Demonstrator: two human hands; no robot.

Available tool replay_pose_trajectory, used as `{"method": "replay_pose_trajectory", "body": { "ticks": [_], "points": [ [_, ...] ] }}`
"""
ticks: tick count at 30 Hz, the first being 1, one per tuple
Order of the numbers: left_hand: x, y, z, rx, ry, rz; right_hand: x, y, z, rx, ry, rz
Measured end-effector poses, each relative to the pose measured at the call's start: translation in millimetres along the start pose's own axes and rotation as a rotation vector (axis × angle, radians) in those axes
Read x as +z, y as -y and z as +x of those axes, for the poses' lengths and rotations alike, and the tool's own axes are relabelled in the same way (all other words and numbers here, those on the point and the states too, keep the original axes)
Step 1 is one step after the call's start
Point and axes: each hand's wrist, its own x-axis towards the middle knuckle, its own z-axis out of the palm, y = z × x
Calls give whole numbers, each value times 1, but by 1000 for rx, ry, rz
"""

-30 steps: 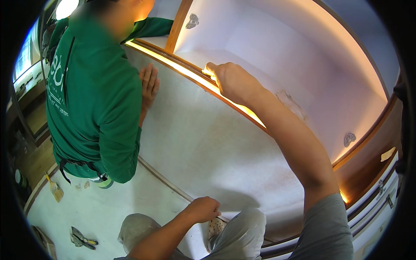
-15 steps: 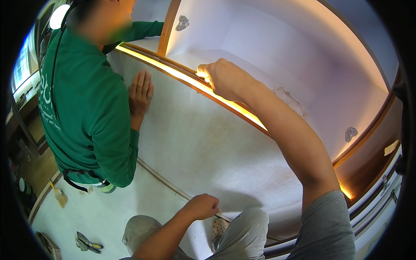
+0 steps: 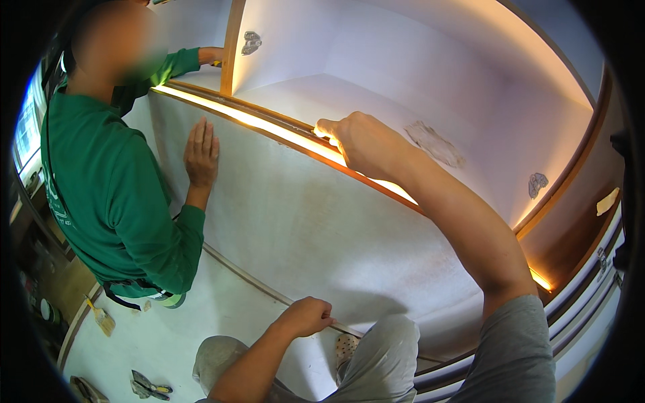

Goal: The person installs an LED light strip into a wooden cabinet shelf. They position the strip, press it into place, and use a small tool to secure the edges and corners. A coworker assists by holding the strip and using a utility knife.

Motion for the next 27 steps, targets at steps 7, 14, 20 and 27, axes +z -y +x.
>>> {"method": "replay_pose_trajectory", "body": {
  "ticks": [7,14,20,27],
  "points": [
    [3,4,1,-9,18,15,3,-24,-45,34,1,-2],
    [7,3,0,-38,36,42,1,-45,-94,58,-12,7],
    [5,-4,-4,-75,83,68,-7,-60,-145,53,1,-79],
    [6,-10,-18,-88,118,78,-50,-59,-179,203,190,-171]
  ]
}}
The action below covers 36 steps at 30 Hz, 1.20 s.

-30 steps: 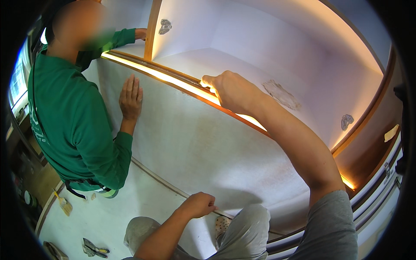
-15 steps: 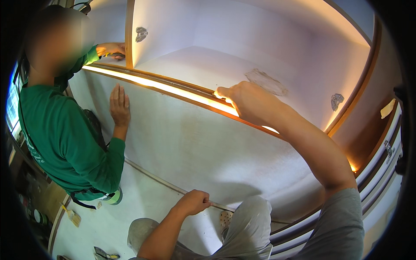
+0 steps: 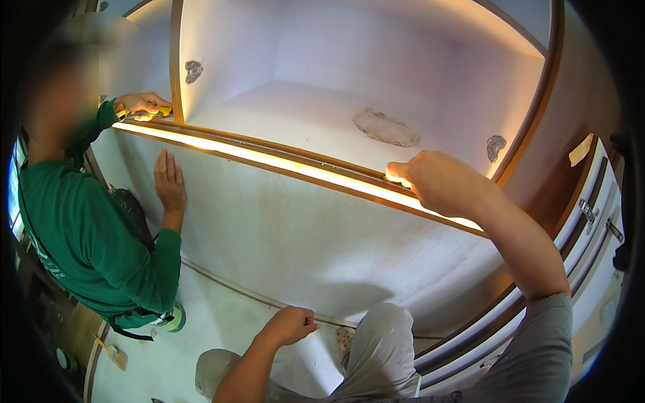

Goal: The person installs an LED light strip into a wooden cabinet shelf. They position the strip, press it into place, and use a small tool to secure the edges and corners. A coworker assists by holding the strip and using a utility knife.

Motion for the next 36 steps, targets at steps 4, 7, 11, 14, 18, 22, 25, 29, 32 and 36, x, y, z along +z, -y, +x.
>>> {"method": "replay_pose_trajectory", "body": {
  "ticks": [4,7,11,14,18,22,25,29,32,36],
  "points": [
    [1,2,2,-11,35,19,-23,-1,4,-56,-211,23],
    [-1,4,5,-15,10,7,-32,-2,15,-69,-377,77],
    [-6,5,12,-40,6,-24,-25,-9,6,-24,-412,137],
    [-6,3,15,-54,34,-13,-4,-16,-18,16,-444,232],
    [1,4,12,-41,77,18,34,-23,-50,133,-406,428],
    [7,11,13,-120,119,29,65,-30,-81,333,-402,575],
    [12,17,19,-115,114,49,82,-33,-98,377,-384,686],
    [23,26,31,-145,137,36,95,-36,-108,387,-411,656],
    [31,33,37,-129,126,28,98,-39,-108,368,-407,681],
    [34,39,43,-105,127,55,97,-39,-105,337,-413,667]
  ]
}}
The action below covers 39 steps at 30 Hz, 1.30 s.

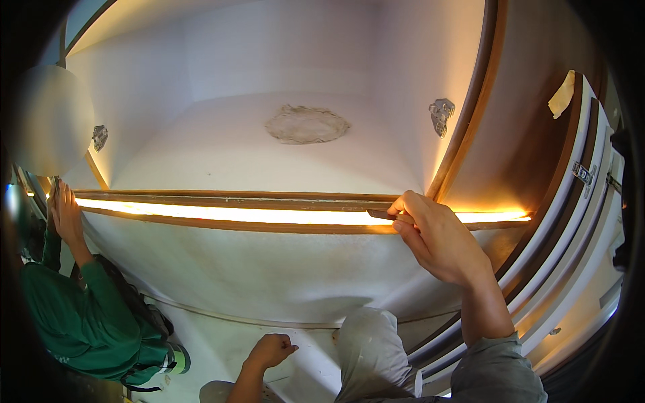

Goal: The person installs an LED light strip into a wooden cabinet shelf. They position the strip, press it into place, and use a small tool to secure the edges and corners. A coworker assists by holding the strip and using a utility knife.

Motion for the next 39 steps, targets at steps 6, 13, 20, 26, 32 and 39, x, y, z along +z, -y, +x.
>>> {"method": "replay_pose_trajectory", "body": {
  "ticks": [6,13,20,26,32,39],
  "points": [
    [-3,1,-1,-24,39,-2,12,13,11,-112,-8,29],
    [-14,-5,-11,-21,-18,12,11,14,4,-16,-53,10],
    [-16,-14,-25,21,16,-1,10,23,3,15,-71,-43],
    [-10,-14,-22,141,-69,0,33,81,70,-395,-37,-94],
    [-10,-17,-23,157,-39,-10,79,174,168,-570,108,-239],
    [-16,-11,-18,232,-79,-12,171,281,250,-677,191,-356]
  ]
}}
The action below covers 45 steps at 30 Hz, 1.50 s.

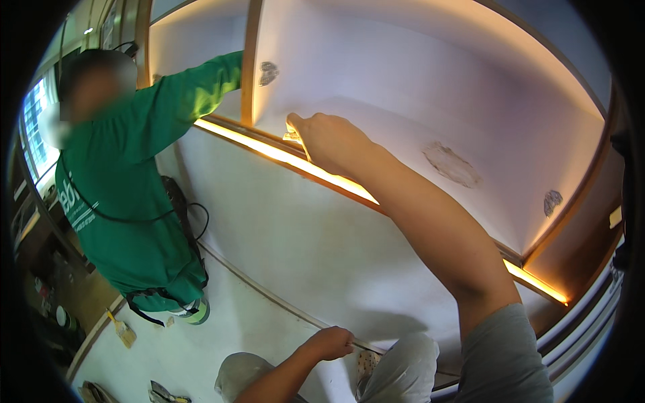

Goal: The person installs an LED light strip into a wooden cabinet shelf. They position the strip, press it into place, and use a small tool to secure the edges and corners. A coworker assists by holding the strip and using a utility knife.

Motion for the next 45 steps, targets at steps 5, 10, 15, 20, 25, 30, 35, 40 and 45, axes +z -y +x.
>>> {"method": "replay_pose_trajectory", "body": {
  "ticks": [5,10,15,20,25,30,35,40,45],
  "points": [
    [-12,2,-8,-31,-22,-52,20,24,70,-61,2,11],
    [-23,6,-19,-47,-30,-77,25,38,99,-12,106,-27],
    [-28,14,-21,-51,-37,-82,32,42,109,-51,18,-97],
    [-31,19,-20,-51,-38,-94,40,45,117,-75,20,-105],
    [-28,23,-17,-40,-46,-101,42,42,121,-101,-13,-161],
    [-27,23,-16,-27,-78,-88,47,37,119,-131,-33,-144],
    [-26,19,-15,-68,-45,-97,45,29,121,-144,21,-117],
    [-16,16,-11,-43,-100,-35,38,16,97,-131,66,-74],
    [-6,11,-5,-59,-74,18,33,4,58,-137,56,14]
  ]
}}
